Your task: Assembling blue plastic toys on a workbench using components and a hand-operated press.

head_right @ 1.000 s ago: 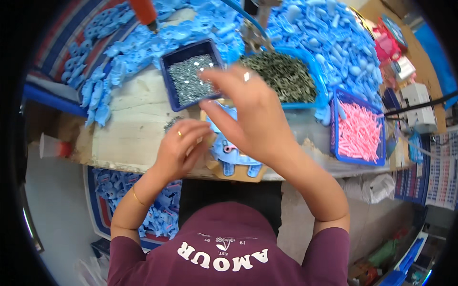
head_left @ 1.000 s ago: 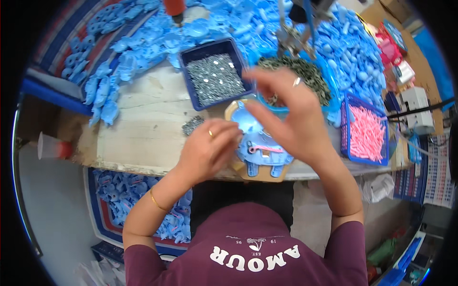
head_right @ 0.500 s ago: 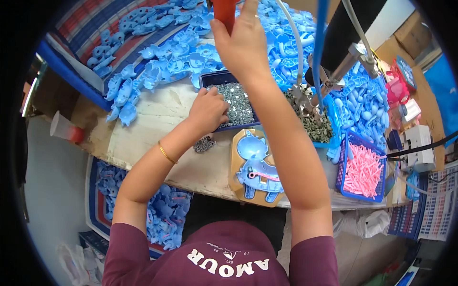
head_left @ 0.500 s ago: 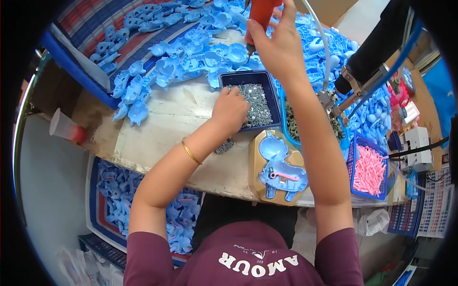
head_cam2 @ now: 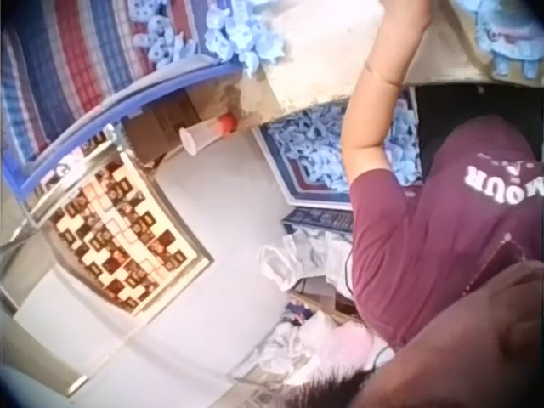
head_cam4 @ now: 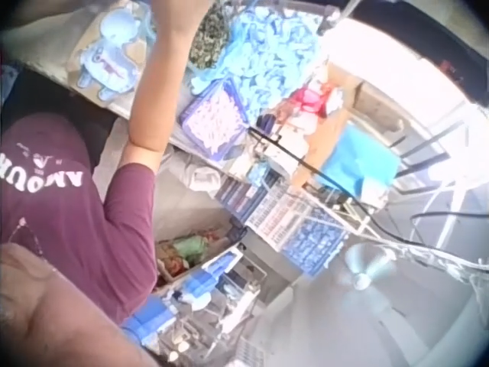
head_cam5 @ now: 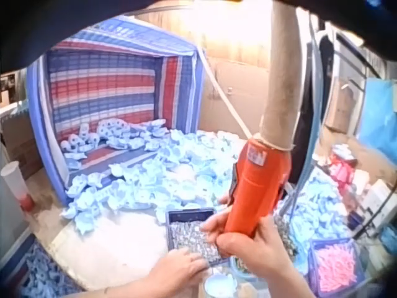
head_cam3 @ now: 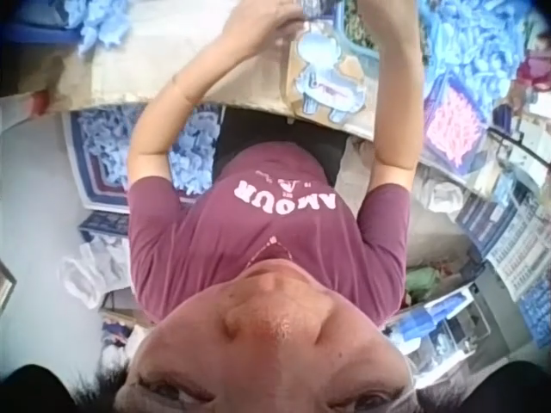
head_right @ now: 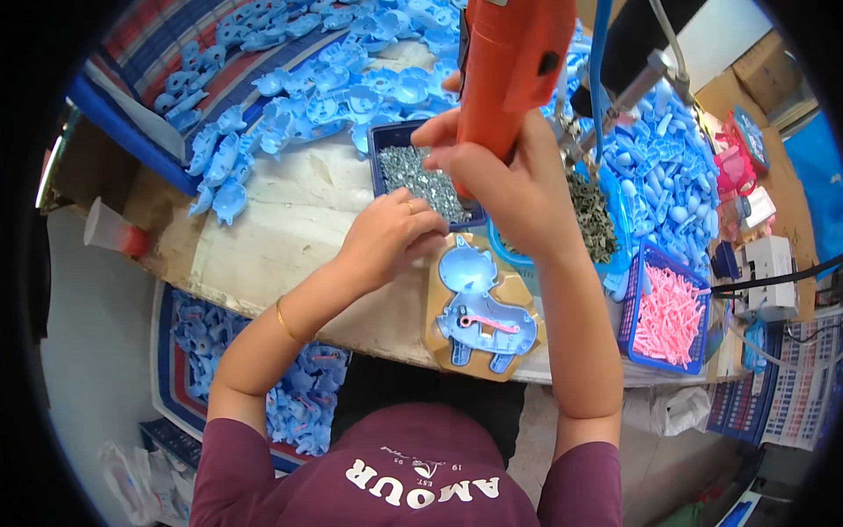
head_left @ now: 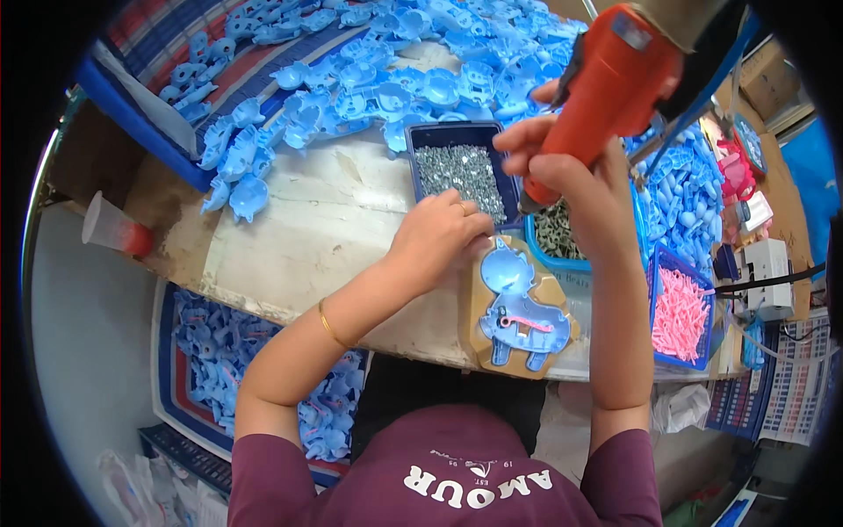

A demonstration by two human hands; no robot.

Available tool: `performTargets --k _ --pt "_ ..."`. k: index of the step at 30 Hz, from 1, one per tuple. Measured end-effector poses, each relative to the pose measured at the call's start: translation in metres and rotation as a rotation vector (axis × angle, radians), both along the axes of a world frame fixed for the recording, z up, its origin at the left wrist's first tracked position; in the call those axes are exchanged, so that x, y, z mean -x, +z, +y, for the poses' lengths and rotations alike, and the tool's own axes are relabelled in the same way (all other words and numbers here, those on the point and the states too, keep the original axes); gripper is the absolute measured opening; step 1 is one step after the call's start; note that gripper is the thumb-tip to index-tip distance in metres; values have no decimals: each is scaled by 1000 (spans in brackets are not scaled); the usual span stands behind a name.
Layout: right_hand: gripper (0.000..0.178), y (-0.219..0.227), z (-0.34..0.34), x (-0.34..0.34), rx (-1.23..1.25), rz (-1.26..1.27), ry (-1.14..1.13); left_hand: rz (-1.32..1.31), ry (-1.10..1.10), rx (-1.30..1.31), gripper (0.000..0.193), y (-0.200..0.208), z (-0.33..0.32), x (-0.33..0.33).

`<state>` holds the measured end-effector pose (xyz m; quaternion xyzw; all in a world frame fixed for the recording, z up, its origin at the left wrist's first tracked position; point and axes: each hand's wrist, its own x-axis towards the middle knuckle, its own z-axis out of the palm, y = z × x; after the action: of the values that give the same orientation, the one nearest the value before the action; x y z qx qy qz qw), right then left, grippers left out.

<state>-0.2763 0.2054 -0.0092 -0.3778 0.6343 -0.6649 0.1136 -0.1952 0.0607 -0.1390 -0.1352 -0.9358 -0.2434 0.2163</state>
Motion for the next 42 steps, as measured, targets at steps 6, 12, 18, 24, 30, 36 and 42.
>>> performTargets --k 6,12,18,24,30,36,42 --pt "56 -15 20 -28 73 -104 -7 19 -109 -225 16 6 34 -21" --pt "45 -26 32 -36 126 -140 -29 37 -127 -280 16 2 51 -23" --pt "46 -30 43 -39 92 -167 -35 17 -152 -295 15 -1 59 -29" --pt "47 -34 55 -40 65 -234 51 -75 -225 -192 27 4 63 -37" --pt "50 -46 82 -52 40 -211 -141 -52 -190 -211 49 14 74 -37" --pt "50 -66 104 -46 63 -228 -185 -54 -243 -64 45 -1 82 -46" --pt "48 -77 108 -47 68 -264 -215 -70 -230 -55 36 -7 86 -48"
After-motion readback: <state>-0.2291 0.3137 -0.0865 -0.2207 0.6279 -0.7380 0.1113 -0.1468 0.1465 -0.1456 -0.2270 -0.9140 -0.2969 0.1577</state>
